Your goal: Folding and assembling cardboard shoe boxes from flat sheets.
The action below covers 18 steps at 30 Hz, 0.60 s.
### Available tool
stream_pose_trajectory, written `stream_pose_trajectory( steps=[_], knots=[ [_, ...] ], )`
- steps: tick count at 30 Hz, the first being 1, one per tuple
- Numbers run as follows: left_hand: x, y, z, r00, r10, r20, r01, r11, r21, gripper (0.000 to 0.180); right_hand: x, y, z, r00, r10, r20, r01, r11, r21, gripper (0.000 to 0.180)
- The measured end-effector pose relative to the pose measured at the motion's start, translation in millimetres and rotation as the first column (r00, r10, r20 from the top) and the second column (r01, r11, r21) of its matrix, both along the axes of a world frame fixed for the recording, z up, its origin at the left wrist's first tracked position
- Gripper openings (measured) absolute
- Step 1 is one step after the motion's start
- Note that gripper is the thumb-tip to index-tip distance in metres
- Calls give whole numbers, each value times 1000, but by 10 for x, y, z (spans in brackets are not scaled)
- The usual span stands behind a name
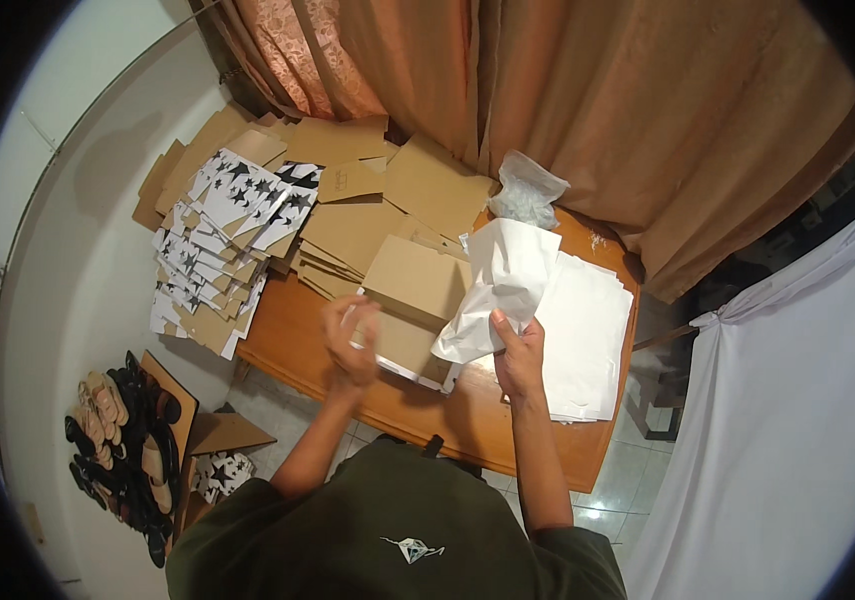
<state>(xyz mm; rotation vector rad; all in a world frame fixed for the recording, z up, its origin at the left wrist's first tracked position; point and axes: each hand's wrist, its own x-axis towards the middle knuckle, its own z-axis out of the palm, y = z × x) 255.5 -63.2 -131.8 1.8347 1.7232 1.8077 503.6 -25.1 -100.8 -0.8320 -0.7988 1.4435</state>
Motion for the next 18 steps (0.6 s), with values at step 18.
stream_pose_trajectory(
  steps=[18],
  knots=[
    [-1582,678,-857,409,-34,912,777,537,-328,41,-522,-78,-815,991,-109,83,131,932,-339,37]
  ],
)
